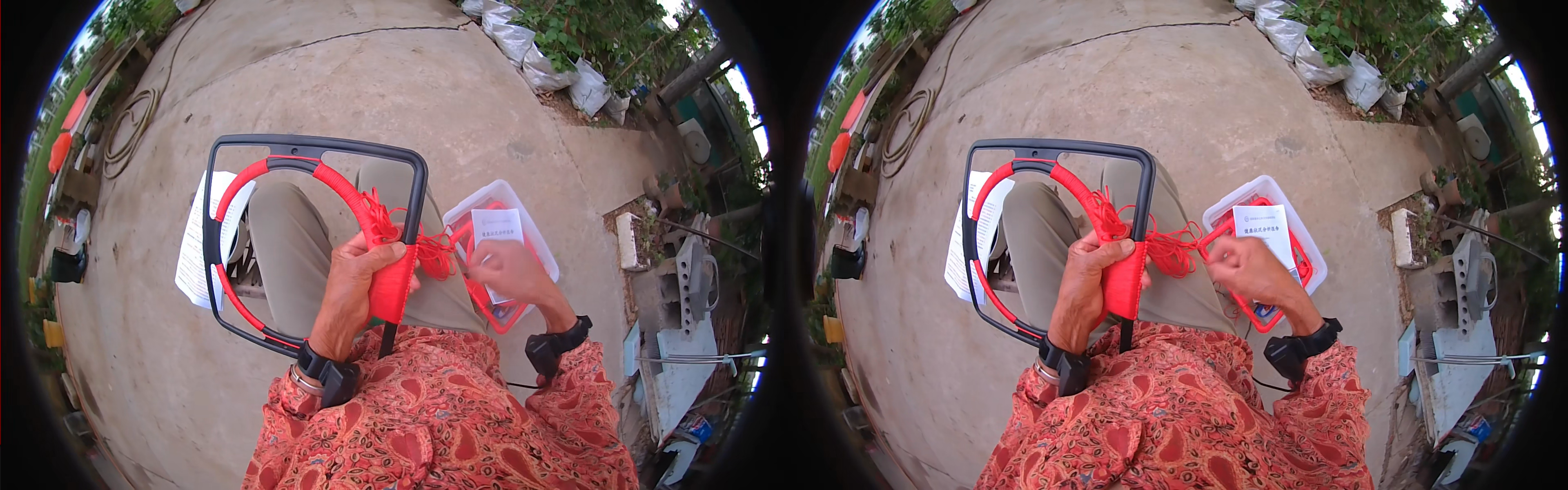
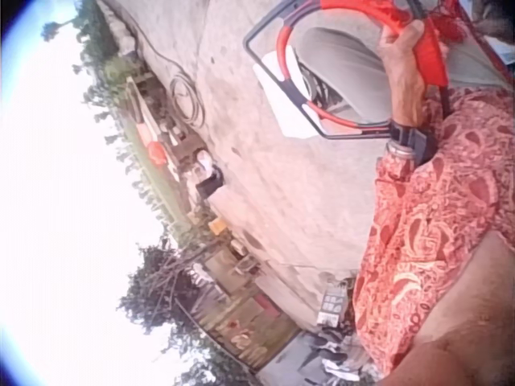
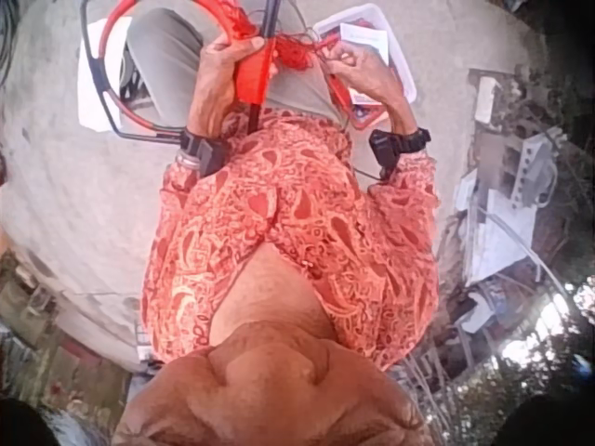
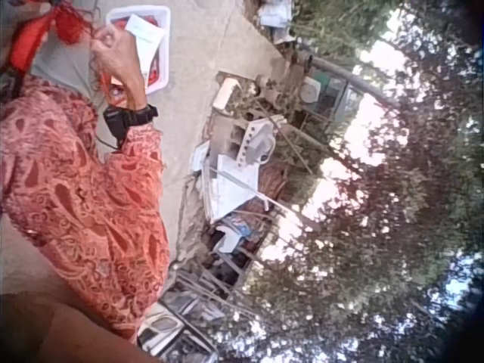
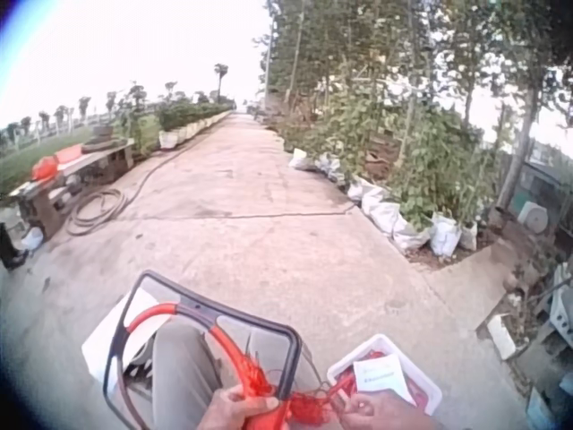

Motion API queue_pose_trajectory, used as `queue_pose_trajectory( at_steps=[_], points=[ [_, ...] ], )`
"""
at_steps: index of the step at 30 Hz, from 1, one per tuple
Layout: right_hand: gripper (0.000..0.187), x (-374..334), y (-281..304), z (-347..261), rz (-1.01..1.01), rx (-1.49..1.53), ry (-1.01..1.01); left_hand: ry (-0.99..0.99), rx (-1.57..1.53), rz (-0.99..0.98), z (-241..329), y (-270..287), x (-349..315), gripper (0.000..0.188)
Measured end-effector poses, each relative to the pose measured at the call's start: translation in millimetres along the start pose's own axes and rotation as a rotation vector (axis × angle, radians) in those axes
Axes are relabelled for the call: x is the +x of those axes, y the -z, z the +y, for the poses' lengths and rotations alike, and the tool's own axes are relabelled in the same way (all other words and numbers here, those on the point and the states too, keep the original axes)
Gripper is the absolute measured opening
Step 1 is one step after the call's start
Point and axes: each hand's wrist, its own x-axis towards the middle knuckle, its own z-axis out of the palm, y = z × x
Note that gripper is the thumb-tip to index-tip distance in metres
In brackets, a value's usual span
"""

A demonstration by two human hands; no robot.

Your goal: Wrapping a red cord around a furniture frame section.

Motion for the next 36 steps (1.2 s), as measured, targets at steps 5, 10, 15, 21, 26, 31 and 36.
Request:
queue_pose_trajectory(
  at_steps=[5,10,15,21,26,31,36],
  points=[
    [0.006,18,15,-23,0.811,0.119,0.292,0.034,0.03,-0.044,-3,0,3,0.031],
    [0.018,48,-32,-64,0.476,-0.048,0.727,0.033,0.027,-0.04,-6,2,4,0.025],
    [0.025,63,-57,-75,0.623,-0.663,0.956,0.02,0.015,-0.046,-11,8,7,0.012],
    [0.018,61,-61,-70,0.567,-0.312,0.782,0.062,0.034,-0.028,-4,3,6,0.02],
    [0.017,65,-58,-91,0.431,0.644,0.717,0.034,0.004,-0.028,-4,2,5,0.048],
    [0.016,61,-27,-72,0.554,0.556,0.688,-0.007,-0.043,0.006,0,-1,5,0.067],
    [0.026,25,46,-8,0.471,-0.337,0.418,-0.025,-0.052,0.049,5,14,4,0.066]
  ],
)
